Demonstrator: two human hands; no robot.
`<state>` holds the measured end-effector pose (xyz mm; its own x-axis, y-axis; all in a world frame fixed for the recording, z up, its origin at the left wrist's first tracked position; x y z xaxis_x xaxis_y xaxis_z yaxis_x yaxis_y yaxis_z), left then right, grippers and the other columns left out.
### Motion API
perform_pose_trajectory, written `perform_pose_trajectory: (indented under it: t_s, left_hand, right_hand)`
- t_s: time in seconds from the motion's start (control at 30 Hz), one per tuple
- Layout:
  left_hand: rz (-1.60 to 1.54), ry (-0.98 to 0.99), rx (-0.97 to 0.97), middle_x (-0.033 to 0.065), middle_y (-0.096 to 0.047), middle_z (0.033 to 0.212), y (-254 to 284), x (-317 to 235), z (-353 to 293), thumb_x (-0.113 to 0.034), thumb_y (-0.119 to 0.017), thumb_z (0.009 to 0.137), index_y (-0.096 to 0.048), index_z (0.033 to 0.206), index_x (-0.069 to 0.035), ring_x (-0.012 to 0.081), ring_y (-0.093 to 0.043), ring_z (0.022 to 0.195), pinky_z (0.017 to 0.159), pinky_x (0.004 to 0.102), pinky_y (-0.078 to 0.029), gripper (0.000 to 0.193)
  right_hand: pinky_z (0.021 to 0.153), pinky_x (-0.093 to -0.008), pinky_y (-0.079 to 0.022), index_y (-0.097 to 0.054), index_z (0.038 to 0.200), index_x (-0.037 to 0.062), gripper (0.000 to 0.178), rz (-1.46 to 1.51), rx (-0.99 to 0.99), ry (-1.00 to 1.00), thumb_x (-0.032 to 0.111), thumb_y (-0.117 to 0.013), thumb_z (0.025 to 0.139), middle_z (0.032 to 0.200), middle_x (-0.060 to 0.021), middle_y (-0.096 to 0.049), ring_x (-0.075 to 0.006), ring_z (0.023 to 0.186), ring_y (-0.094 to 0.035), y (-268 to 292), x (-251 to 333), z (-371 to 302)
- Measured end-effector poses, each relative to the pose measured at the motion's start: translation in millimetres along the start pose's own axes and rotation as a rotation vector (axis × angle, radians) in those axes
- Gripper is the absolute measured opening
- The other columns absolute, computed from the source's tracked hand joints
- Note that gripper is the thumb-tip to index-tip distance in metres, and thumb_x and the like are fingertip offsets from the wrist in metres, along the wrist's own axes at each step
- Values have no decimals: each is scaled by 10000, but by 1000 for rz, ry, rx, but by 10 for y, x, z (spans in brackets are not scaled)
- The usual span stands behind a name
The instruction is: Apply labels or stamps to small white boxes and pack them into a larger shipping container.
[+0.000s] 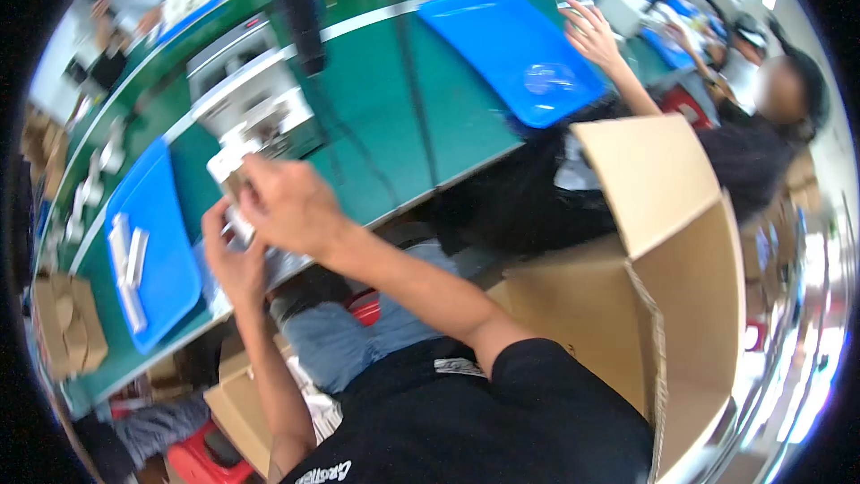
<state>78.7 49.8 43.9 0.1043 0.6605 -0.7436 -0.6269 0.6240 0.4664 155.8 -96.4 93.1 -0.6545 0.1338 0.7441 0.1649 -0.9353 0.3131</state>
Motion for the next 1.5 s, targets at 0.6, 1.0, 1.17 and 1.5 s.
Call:
perform_pose_trajectory:
  t_s: [0.6,1.0,1.17,1.5]
  left_hand:
    - [-66,-3,158,152,-622,1276,-2,-134,-26,-67,-919,743,-609,1316,-7,273,-639,1143,992,375,-511,654]
    - [-313,109,221,117,-635,1303,-206,134,3,-51,-892,793,-585,1427,-36,253,-644,1158,1042,373,-506,705]
    - [-314,116,210,125,-637,1303,-213,129,-8,-58,-900,785,-582,1432,-44,259,-655,1143,1033,378,-518,721]
    - [-325,128,195,122,-643,1310,-179,137,-3,-58,-899,788,-583,1426,-47,260,-664,1150,1026,383,-530,712]
  right_hand:
    - [897,-377,-557,-562,1340,-7,436,266,-261,329,283,-693,1042,1146,-131,-663,-237,1062,-642,1348,-10,1383]
    - [453,-256,-428,-567,1297,24,509,1447,248,425,496,-495,1122,697,-84,-582,-141,486,-539,825,537,1388]
    - [458,-233,-426,-555,1027,65,373,769,-136,370,429,-589,1105,691,-48,-599,-105,502,-551,766,886,1510]
    - [444,-231,-398,-569,1016,73,360,713,-59,374,421,-581,1111,637,-20,-561,-90,474,-514,488,926,1584]
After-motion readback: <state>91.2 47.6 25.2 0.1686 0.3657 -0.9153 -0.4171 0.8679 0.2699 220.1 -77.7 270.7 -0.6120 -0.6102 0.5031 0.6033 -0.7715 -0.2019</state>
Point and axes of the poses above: each hand's wrist, its own z-axis towards the middle knuckle, its own y-axis out of the back of the hand, x = y × z, the point moved 10 cm from there along z, towards the middle knuckle
